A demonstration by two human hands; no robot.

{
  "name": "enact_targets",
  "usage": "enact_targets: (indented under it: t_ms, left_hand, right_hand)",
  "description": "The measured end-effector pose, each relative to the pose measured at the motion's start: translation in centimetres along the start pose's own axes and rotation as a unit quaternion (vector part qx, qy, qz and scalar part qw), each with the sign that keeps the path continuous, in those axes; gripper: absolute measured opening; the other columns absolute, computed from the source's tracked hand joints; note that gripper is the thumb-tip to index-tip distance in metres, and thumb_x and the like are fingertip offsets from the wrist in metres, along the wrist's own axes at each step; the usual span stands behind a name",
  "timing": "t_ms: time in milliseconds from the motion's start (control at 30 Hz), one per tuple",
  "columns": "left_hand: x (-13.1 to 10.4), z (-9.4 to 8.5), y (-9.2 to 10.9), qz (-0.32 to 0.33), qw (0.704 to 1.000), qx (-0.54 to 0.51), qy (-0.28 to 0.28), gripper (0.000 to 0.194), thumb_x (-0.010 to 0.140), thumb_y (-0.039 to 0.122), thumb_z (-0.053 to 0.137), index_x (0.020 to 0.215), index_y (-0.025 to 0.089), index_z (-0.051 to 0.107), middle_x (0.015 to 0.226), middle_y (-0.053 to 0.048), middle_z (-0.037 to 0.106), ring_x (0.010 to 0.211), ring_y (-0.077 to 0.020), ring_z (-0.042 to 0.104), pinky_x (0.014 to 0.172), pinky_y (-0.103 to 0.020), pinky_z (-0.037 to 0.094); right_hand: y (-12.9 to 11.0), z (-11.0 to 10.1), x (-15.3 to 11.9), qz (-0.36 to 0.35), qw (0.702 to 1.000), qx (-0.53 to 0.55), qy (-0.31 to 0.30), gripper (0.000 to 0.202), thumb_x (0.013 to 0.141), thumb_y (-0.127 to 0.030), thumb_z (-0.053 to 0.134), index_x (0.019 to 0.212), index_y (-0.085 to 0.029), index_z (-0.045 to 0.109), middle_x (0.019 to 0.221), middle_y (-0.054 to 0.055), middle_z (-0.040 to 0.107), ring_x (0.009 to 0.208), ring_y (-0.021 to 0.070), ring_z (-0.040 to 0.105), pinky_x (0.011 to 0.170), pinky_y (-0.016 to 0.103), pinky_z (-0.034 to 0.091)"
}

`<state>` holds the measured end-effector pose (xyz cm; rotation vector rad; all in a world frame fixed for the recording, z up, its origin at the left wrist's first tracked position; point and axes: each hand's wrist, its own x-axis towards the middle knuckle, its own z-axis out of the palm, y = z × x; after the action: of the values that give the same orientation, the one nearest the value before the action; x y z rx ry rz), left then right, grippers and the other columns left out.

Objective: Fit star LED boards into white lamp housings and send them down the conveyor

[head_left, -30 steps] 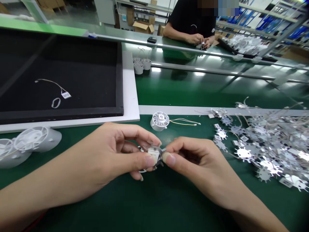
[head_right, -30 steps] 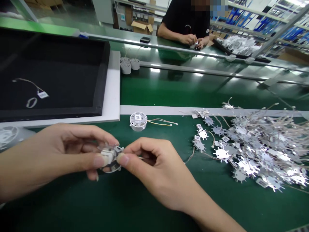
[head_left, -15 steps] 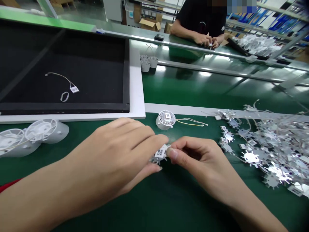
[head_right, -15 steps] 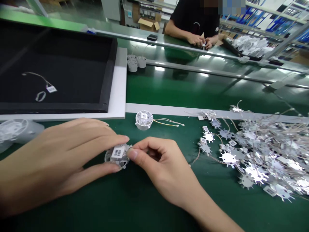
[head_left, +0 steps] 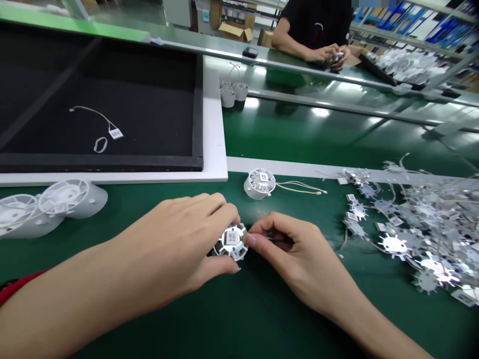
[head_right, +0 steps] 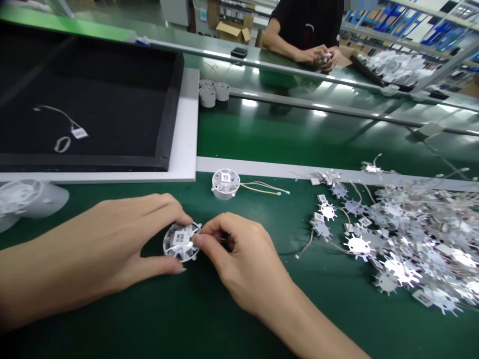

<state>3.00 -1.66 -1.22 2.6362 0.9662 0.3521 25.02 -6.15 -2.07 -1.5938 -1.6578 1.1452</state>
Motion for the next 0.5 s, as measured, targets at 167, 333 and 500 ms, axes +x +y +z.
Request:
enact_targets:
  t_ms: [167,333,500]
  left_hand:
    - [0.77,-0.88,0.26,-0.050,0.994,-0.018,-0.095,0.036,0.080,0.029,0.096,0.100,0.023,0.067,0.087,0.003,0.071,0.068,-0.0242,0.069,0.052,-0.032,0.038]
    - [0.57,-0.85,-0.26,-0.048,0.991,-0.045,-0.118,0.035,0.086,0.032,0.092,0.109,0.027,0.067,0.093,0.004,0.074,0.072,-0.0245,0.072,0.054,-0.033,0.041]
    - [0.20,-0.79,-0.51,-0.047,0.989,-0.056,-0.128,0.040,0.091,0.038,0.088,0.121,0.030,0.064,0.105,0.004,0.076,0.080,-0.0250,0.074,0.060,-0.033,0.045]
  right_hand:
    - [0.00,-0.10,0.08,0.004,1.000,0.006,-0.003,0.020,0.093,-0.033,0.069,0.075,-0.024,0.071,0.065,-0.004,0.063,0.058,0.0125,0.050,0.053,0.025,0.037]
    - [0.09,0.08,0.05,0.007,1.000,0.004,-0.011,0.020,0.094,-0.033,0.068,0.077,-0.024,0.071,0.067,-0.003,0.064,0.060,0.0128,0.052,0.054,0.026,0.039]
    - [0.41,0.25,-0.04,-0.009,1.000,-0.016,-0.016,0.020,0.097,-0.032,0.067,0.079,-0.024,0.070,0.072,-0.002,0.069,0.064,0.0141,0.059,0.055,0.026,0.040]
